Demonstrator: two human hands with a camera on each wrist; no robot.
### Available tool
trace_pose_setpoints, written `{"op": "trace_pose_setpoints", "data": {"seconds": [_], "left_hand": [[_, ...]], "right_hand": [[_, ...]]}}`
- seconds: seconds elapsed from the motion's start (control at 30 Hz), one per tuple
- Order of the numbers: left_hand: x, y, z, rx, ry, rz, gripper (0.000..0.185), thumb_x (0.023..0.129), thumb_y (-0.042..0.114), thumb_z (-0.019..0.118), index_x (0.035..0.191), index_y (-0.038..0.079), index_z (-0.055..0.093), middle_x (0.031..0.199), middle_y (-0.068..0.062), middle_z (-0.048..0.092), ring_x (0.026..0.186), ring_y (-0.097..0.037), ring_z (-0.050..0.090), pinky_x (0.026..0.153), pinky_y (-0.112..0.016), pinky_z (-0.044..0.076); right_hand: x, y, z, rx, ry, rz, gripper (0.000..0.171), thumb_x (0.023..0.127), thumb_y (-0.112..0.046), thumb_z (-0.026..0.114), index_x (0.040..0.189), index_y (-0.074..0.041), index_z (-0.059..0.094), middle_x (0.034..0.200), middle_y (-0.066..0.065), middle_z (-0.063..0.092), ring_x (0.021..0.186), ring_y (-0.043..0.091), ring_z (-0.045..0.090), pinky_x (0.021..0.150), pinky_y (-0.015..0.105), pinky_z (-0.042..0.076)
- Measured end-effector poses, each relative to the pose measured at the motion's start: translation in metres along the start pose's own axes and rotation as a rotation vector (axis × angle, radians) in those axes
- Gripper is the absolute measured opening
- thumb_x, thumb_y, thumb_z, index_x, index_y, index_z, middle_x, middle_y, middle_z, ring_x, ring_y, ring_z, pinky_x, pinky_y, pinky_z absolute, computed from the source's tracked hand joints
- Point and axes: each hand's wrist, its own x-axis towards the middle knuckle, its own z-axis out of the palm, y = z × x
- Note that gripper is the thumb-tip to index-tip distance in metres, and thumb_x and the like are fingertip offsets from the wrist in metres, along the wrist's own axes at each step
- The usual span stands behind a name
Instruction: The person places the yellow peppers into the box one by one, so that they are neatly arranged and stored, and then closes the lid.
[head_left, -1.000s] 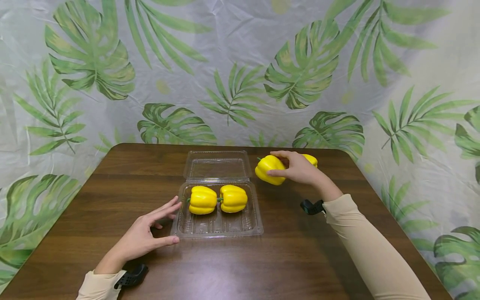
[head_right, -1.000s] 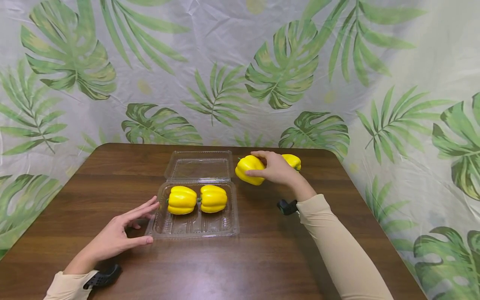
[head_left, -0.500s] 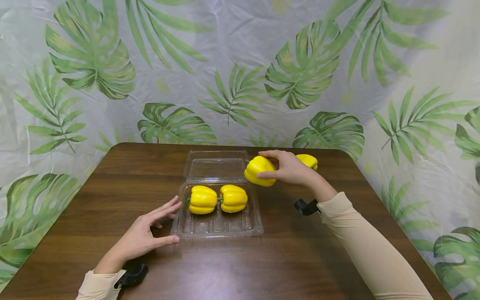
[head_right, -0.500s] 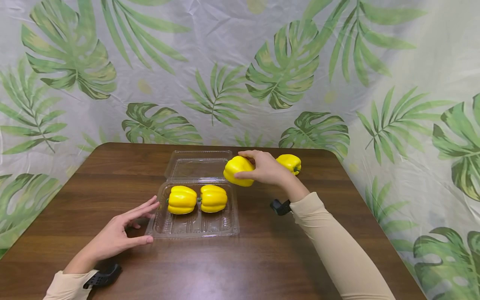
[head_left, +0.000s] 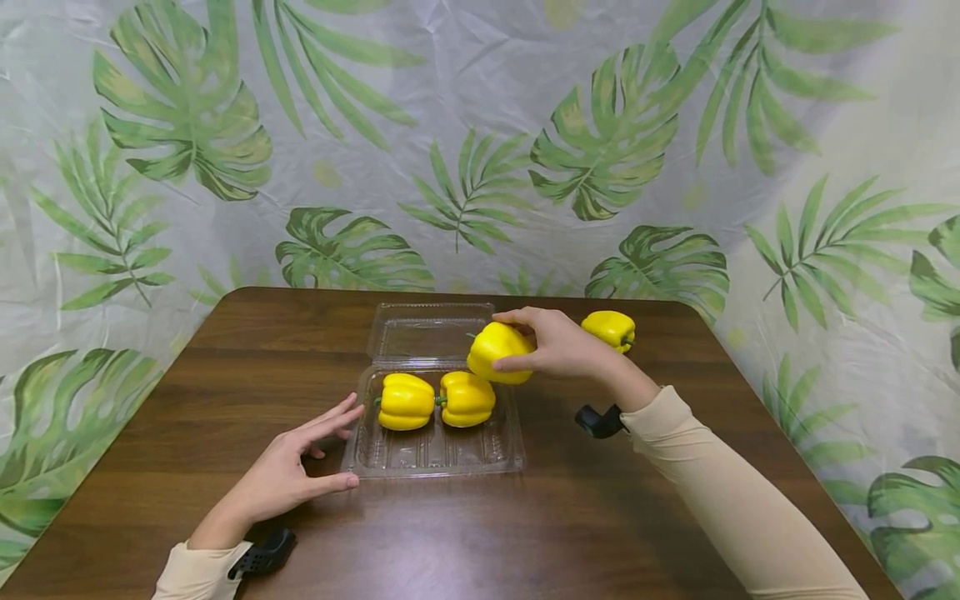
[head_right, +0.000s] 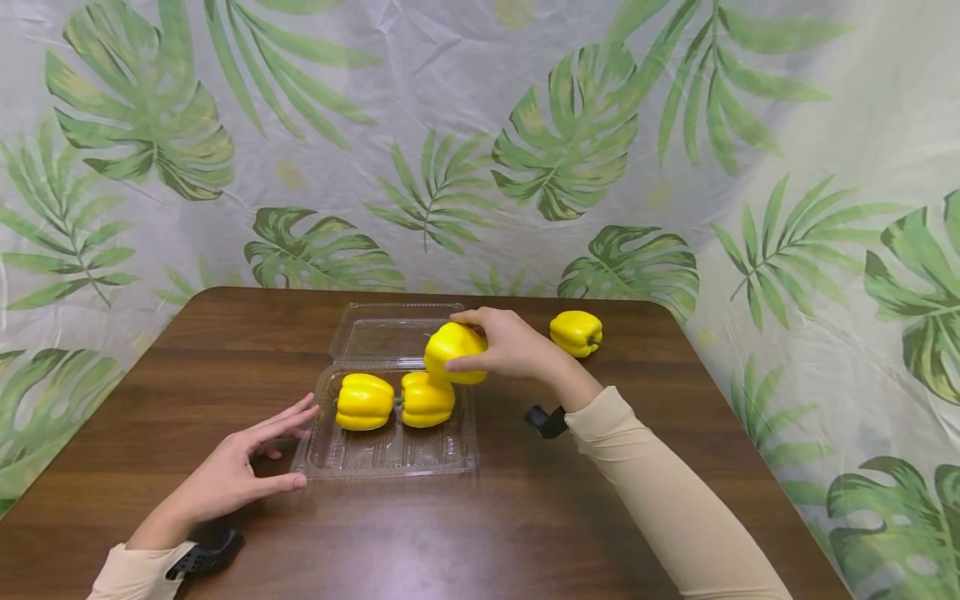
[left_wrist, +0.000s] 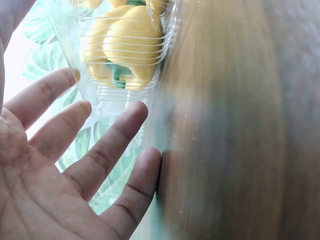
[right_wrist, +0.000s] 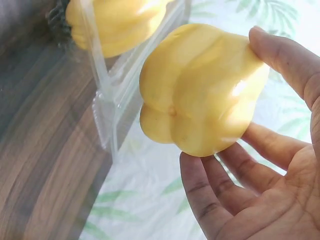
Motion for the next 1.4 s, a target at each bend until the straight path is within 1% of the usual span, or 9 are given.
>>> {"op": "trace_pose_setpoints", "data": {"seconds": [0.13,0.33,0.5,0.8,1.1,1.4], "left_hand": [[-0.001,-0.001,0.0,-0.002,-0.003,-0.001,0.084,0.087,0.031,0.091,0.16,0.015,0.053,0.172,-0.01,0.042,0.117,0.002,0.065,0.084,-0.029,0.056],[0.0,-0.001,0.0,-0.006,-0.003,-0.004,0.083,0.088,0.031,0.091,0.16,0.016,0.053,0.173,-0.009,0.041,0.117,0.002,0.066,0.084,-0.029,0.056],[0.0,-0.001,0.0,-0.005,-0.002,-0.001,0.083,0.088,0.032,0.091,0.16,0.016,0.053,0.173,-0.009,0.041,0.117,0.002,0.066,0.084,-0.029,0.056],[0.0,-0.003,0.0,-0.003,0.002,0.005,0.084,0.087,0.032,0.092,0.16,0.017,0.053,0.173,-0.008,0.042,0.117,0.002,0.066,0.083,-0.029,0.056],[0.0,-0.003,0.0,-0.003,0.005,0.007,0.084,0.087,0.032,0.092,0.16,0.017,0.053,0.173,-0.008,0.041,0.117,0.002,0.066,0.083,-0.029,0.056],[0.0,-0.002,0.0,0.002,0.001,0.001,0.084,0.087,0.032,0.092,0.16,0.017,0.053,0.173,-0.008,0.042,0.117,0.001,0.066,0.084,-0.029,0.056]], "right_hand": [[0.0,-0.008,0.004,0.003,-0.013,-0.021,0.081,0.093,-0.04,0.085,0.159,-0.009,0.051,0.152,0.01,0.063,0.127,0.026,0.065,0.106,0.045,0.056],[0.003,-0.016,0.01,-0.026,-0.035,-0.033,0.079,0.093,-0.041,0.085,0.159,-0.012,0.053,0.151,0.007,0.063,0.126,0.023,0.065,0.106,0.042,0.056],[0.005,-0.022,0.014,-0.048,-0.054,-0.061,0.079,0.093,-0.04,0.085,0.158,-0.009,0.053,0.15,0.009,0.064,0.126,0.024,0.065,0.107,0.043,0.056],[0.006,-0.033,0.024,-0.067,-0.102,-0.106,0.078,0.094,-0.041,0.084,0.159,-0.01,0.052,0.153,0.009,0.061,0.128,0.023,0.064,0.107,0.041,0.055],[0.009,-0.046,0.032,-0.125,-0.143,-0.156,0.077,0.094,-0.043,0.084,0.157,-0.011,0.055,0.148,0.01,0.063,0.125,0.023,0.062,0.105,0.039,0.054],[0.012,-0.054,0.043,-0.124,-0.167,-0.196,0.077,0.093,-0.042,0.085,0.156,-0.01,0.056,0.144,0.008,0.065,0.119,0.019,0.062,0.101,0.034,0.054]]}}
